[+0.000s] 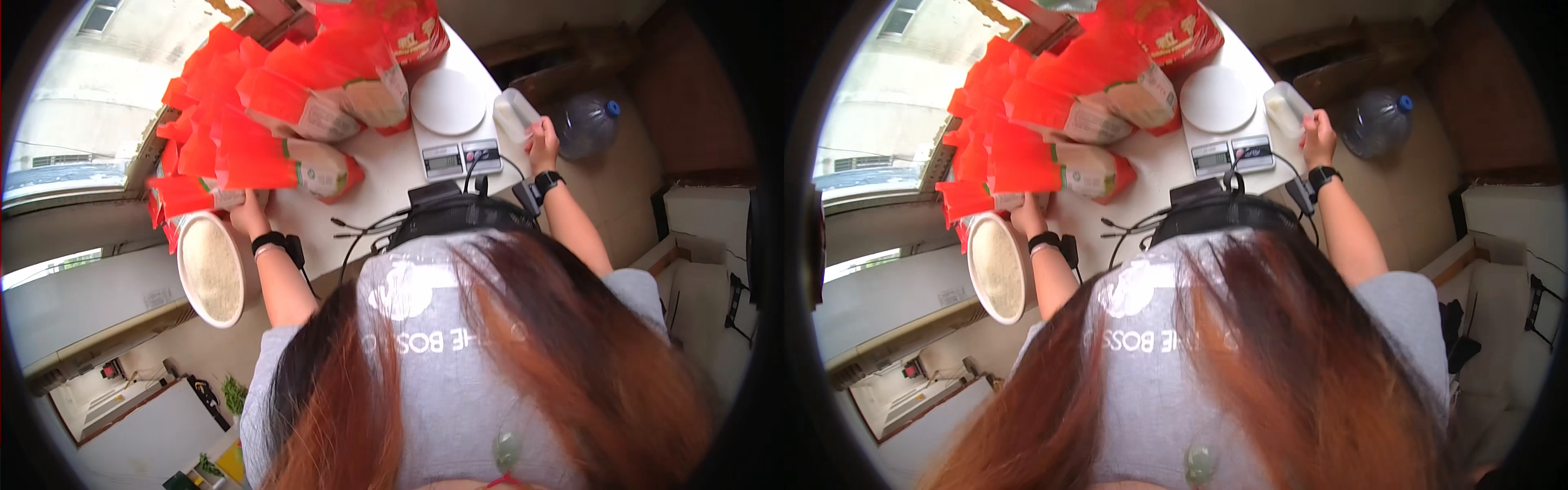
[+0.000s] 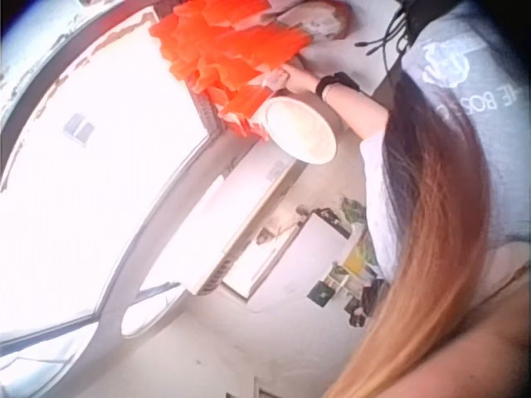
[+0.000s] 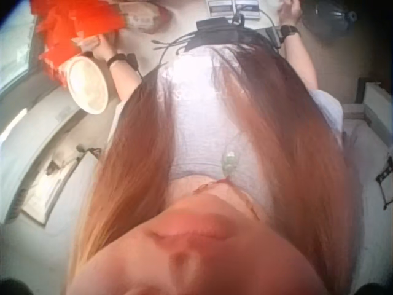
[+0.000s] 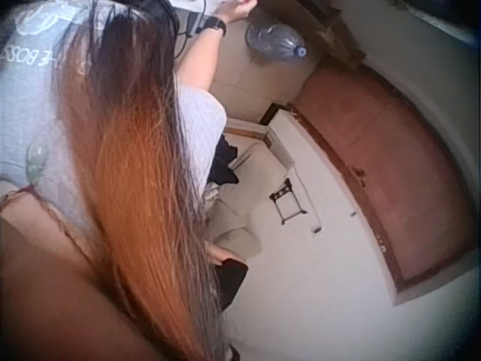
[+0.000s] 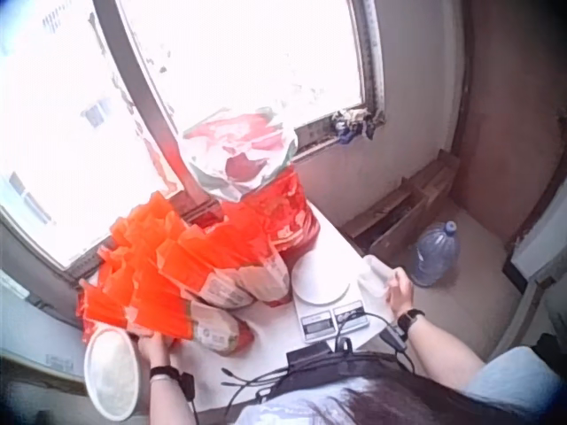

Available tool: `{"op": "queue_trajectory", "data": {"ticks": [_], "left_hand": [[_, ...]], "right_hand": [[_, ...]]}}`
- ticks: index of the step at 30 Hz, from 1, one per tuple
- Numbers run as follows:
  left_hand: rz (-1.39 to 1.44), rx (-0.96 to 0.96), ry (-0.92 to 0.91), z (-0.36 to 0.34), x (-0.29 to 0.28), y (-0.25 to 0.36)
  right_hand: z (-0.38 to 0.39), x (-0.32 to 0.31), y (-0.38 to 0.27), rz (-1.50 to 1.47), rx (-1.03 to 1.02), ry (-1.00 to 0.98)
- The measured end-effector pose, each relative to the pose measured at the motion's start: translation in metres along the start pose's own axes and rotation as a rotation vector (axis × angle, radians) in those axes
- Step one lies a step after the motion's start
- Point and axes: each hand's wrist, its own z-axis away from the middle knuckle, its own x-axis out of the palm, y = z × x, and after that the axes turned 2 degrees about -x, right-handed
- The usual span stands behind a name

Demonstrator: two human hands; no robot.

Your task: Scooping rice from a container into individual red packaging bags using a small plastic container and a digital scale.

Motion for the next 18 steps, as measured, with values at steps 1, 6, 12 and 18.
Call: {"op": "queue_trajectory", "data": {"ticks": [1, 6, 12, 18], "left_hand": [[0.006, 0.005, 0.002, 0.004, -0.006, 0.008], [-0.105, -0.022, -0.071, 0.001, -0.016, 0.029], [0.193, -0.202, -0.102, -0.018, 0.005, 0.029], [-0.075, 0.223, -0.178, -0.010, 0.006, 0.007]], "right_hand": [[-0.001, -0.002, 0.002, 0.011, 0.001, 0.011], [-0.003, -0.002, 0.006, -0.002, 0.006, 0.004], [-0.005, 0.003, 0.003, 0.008, 0.025, -0.001], [-0.007, 0.005, 0.004, -0.003, 0.025, -0.009]]}}
